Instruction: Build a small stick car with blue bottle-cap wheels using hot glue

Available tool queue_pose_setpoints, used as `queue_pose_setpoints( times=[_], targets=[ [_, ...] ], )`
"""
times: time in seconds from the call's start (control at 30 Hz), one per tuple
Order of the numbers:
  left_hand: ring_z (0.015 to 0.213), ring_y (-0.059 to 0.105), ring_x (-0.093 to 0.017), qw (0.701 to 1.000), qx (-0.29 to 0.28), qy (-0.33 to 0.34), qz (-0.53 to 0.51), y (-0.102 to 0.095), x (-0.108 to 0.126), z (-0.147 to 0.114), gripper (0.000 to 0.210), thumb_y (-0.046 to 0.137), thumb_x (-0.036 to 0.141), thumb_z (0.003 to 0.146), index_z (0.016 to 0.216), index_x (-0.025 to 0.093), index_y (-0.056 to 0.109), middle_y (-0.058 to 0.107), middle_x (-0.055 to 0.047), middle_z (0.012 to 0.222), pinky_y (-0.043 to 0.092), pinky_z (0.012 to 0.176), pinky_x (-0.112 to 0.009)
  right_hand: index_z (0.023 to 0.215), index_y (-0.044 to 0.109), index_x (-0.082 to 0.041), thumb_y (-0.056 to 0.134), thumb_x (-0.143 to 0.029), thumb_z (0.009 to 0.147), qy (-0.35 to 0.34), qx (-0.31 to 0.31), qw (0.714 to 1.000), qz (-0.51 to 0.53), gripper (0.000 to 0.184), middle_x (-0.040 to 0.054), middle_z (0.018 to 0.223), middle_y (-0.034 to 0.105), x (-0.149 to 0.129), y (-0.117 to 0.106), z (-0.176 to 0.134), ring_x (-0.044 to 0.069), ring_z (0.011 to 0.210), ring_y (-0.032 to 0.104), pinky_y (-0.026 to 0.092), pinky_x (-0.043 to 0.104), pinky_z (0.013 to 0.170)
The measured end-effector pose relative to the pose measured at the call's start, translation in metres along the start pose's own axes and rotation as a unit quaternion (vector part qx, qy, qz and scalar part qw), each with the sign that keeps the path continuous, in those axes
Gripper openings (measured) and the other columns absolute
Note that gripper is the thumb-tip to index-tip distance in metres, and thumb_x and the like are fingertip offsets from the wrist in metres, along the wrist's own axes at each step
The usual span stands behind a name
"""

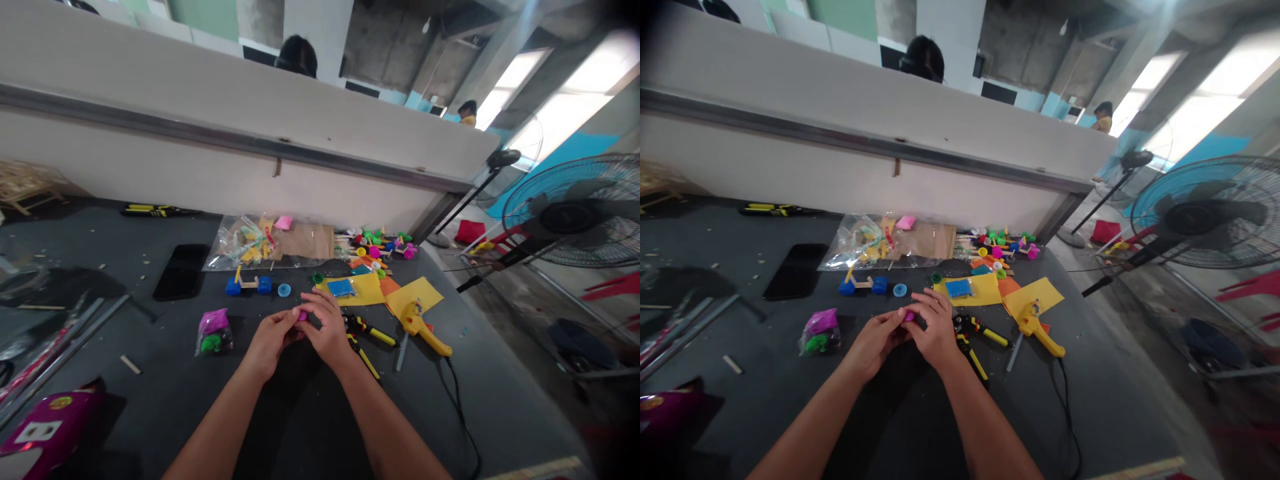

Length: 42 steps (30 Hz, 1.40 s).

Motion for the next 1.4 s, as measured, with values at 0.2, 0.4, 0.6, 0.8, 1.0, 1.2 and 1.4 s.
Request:
queue_pose_setpoints(
  times=[0.2, 0.4, 0.6, 0.8, 1.0, 1.2, 1.4],
  targets=[
    [0.064, 0.056, -0.009, 1.000, 0.007, 0.009, 0.016, -0.0016, 0.0019, -0.0002, 0.027, 0.079, 0.036, 0.062, 0.074, 0.013, 0.070, 0.064, -0.001, 0.069, 0.049, 0.066, -0.022, 0.100, 0.066, -0.025, 0.071, -0.025, 0.074, -0.001, -0.019, 1.000, -0.003, 0.026, 0.0046, 0.117, 0.064, 0.0009, 0.0031, -0.0015, 0.024, 0.121, 0.047, 0.036, 0.043, 0.104],
    [0.065, 0.056, -0.009, 1.000, -0.001, 0.006, 0.023, -0.0011, 0.0006, 0.0004, 0.028, 0.077, 0.038, 0.064, 0.075, 0.013, 0.070, 0.064, -0.001, 0.070, 0.050, 0.069, -0.023, 0.094, 0.066, -0.024, 0.070, -0.022, 0.073, 0.011, 0.003, 1.000, 0.000, 0.022, 0.0050, 0.113, 0.065, 0.0036, -0.0007, -0.0008, 0.025, 0.119, 0.048, 0.037, 0.043, 0.103],
    [0.065, 0.056, -0.009, 0.999, -0.004, 0.013, 0.034, -0.0023, 0.0011, 0.0013, 0.030, 0.076, 0.040, 0.065, 0.075, 0.012, 0.071, 0.064, -0.002, 0.070, 0.049, 0.068, -0.023, 0.097, 0.068, -0.026, 0.068, -0.026, 0.077, -0.010, -0.004, 1.000, -0.006, 0.020, 0.0038, 0.113, 0.066, 0.0004, 0.0004, 0.0000, 0.024, 0.119, 0.048, 0.037, 0.043, 0.103],
    [0.062, 0.056, -0.008, 1.000, -0.004, 0.010, 0.027, -0.0014, 0.0032, -0.0007, 0.027, 0.078, 0.037, 0.063, 0.072, 0.012, 0.071, 0.063, -0.001, 0.066, 0.049, 0.067, -0.022, 0.097, 0.069, -0.026, 0.073, -0.029, 0.074, -0.014, -0.003, 1.000, -0.005, 0.024, 0.0041, 0.114, 0.066, -0.0003, -0.0005, -0.0005, 0.025, 0.120, 0.048, 0.037, 0.044, 0.103],
    [0.067, 0.059, -0.010, 1.000, 0.001, -0.004, 0.007, -0.0008, 0.0018, -0.0009, 0.030, 0.078, 0.039, 0.063, 0.076, 0.013, 0.071, 0.066, -0.002, 0.071, 0.051, 0.069, -0.024, 0.092, 0.067, -0.025, 0.075, -0.028, 0.071, 0.005, 0.018, 1.000, 0.005, 0.022, 0.0046, 0.111, 0.066, 0.0026, -0.0042, -0.0004, 0.025, 0.118, 0.049, 0.038, 0.043, 0.102],
    [0.063, 0.057, -0.009, 1.000, 0.011, 0.002, -0.001, -0.0025, 0.0020, -0.0001, 0.031, 0.078, 0.040, 0.063, 0.072, 0.012, 0.070, 0.064, -0.001, 0.067, 0.051, 0.066, -0.023, 0.098, 0.066, -0.025, 0.071, -0.028, 0.075, -0.005, -0.006, 1.000, 0.007, 0.024, 0.0046, 0.114, 0.065, 0.0004, 0.0008, -0.0004, 0.024, 0.119, 0.048, 0.037, 0.043, 0.103],
    [0.063, 0.057, -0.009, 1.000, 0.002, -0.006, 0.001, -0.0001, 0.0011, -0.0016, 0.029, 0.079, 0.037, 0.062, 0.073, 0.012, 0.070, 0.064, -0.001, 0.067, 0.051, 0.065, -0.021, 0.094, 0.066, -0.024, 0.074, -0.031, 0.071, 0.013, 0.005, 1.000, 0.012, 0.025, 0.0059, 0.111, 0.066, 0.0038, -0.0008, -0.0004, 0.025, 0.117, 0.050, 0.038, 0.044, 0.101]
  ],
)
Point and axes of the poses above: each hand's wrist, its own z-axis towards the middle knuckle, its own y-axis out of the palm, x = y × z, the point moved 9 cm from there along z, towards the middle knuckle
